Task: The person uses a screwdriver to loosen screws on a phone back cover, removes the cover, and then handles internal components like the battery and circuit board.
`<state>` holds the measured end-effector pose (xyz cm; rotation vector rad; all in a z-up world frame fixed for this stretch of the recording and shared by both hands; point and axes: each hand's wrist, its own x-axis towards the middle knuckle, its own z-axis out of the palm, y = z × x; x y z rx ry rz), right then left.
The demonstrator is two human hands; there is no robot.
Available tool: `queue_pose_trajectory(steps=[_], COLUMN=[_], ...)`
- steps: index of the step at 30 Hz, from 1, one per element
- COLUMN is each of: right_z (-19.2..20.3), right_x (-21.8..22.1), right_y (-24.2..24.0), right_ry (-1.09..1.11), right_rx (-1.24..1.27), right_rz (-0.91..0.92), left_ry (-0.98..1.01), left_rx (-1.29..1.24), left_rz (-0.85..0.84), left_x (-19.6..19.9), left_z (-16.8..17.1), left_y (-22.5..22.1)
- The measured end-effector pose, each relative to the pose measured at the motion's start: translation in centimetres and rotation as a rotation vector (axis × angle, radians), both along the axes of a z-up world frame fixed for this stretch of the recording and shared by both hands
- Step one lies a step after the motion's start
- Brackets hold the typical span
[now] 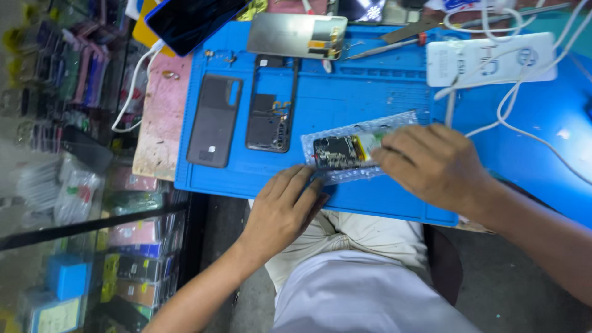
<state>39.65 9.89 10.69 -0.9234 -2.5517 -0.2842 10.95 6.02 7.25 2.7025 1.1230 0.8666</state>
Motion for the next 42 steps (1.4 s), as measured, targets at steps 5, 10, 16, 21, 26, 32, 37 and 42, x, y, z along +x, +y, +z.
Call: queue_pose_trajectory(steps=[5, 10, 16, 21, 26, 32, 37, 42], right_z=[-2.4, -2.3, -1.7, -2.2, -2.2, -2.3, -2.5, -2.8], right_x=[-1.2, -0.9, 0.4, 0.9, 1.1, 1.4, 1.3, 1.3], right_y=[-0.6, -0.3, -1.3, -1.2, -1.0, -1.6, -1.8, -2.0], right_ry=[-0.117, -0.126, -0.153, -0.116, -0.113, -0.150, -0.164, -0.183], right_rx=[0.116, -0.083, -0.132, -0.193, -0.210, -0.123, -0.070, -0.038], right_rz=[0.055, 0.039, -0.004, -0.076, -0.085, -0.046, -0.050, -0.056], left_ry=[-0.103, -0.151, -0.130, -0.105, -0.110, 0.023, 0.110, 0.086], left_rx=[0.005, -0.066, -0.113, -0.098, -0.112, -0.037, -0.112, -0.136], left_rz=[0.171, 0.111, 0.051, 0.067, 0.125, 0.444, 0.527, 0.538], left_x=[-1.3, -0.3, 0.0, 0.4, -0.4, -2.6, -1.9, -2.3], left_z=[-0.7, -1.0, -1.6, -2.1, -1.2, -0.8, -1.9, -2.1], left_y=[-1.1, 0.2, 1.2, 1.9, 2.4, 4.1, 5.1, 5.4])
